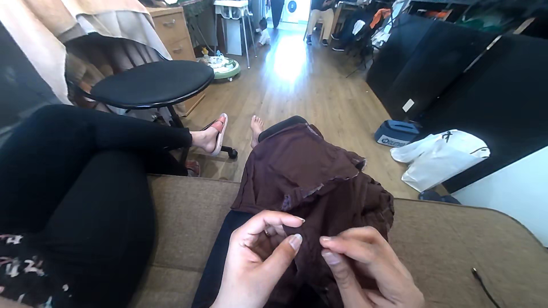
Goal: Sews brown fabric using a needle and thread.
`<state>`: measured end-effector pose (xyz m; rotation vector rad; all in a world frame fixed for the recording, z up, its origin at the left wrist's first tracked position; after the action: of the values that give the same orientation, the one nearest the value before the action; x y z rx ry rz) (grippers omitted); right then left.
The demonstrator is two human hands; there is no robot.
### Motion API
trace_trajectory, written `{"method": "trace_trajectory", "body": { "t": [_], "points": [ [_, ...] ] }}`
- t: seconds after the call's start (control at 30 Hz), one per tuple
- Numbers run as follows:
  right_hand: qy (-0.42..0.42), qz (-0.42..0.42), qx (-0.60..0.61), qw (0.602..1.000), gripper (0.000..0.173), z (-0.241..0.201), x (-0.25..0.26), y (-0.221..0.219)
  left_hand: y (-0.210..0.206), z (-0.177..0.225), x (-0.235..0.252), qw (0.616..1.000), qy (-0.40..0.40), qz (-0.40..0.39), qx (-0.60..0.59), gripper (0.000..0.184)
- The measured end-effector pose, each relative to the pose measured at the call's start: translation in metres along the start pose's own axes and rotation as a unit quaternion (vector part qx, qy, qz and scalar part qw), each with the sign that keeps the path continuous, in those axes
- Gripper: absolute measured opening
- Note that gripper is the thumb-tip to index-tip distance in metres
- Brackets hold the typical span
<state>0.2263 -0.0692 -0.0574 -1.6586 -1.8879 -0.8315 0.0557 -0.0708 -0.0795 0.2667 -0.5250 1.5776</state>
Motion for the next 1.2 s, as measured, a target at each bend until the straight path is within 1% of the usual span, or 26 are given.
{"method": "trace_trajectory", "body": {
  "t": [0.2, 0.83, 1.03, 1.2],
  "points": [
    [0.004, -0.011, -0.068, 0.998, 0.009, -0.001, -0.001, -0.006, 0.001, 0.001, 0.000, 1.000, 0.007, -0.005, -0.003, 0.023],
    [-0.013, -0.021, -0.071, 0.997, 0.011, 0.001, 0.001, -0.004, 0.001, 0.001, 0.001, 1.000, 0.005, -0.016, -0.001, 0.021],
    [-0.036, -0.021, -0.019, 0.999, 0.009, 0.009, 0.001, -0.001, 0.000, -0.001, 0.004, 0.998, 0.019, -0.058, -0.034, 0.022],
    [-0.101, -0.021, 0.095, 0.990, 0.018, 0.009, 0.002, -0.002, -0.004, -0.002, 0.003, 0.993, 0.022, -0.102, -0.047, 0.025]
  ]
}}
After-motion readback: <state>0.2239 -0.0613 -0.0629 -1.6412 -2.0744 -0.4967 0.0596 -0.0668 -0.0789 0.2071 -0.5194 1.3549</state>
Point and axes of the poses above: each hand's wrist, its own x-axis towards the middle knuckle, its own y-axis out of the back of the hand, z = x × y, the point moved 4 cm from there along x, towards the middle knuckle, and after that the axes turned 9 degrees about x, right-handed, at the moved point
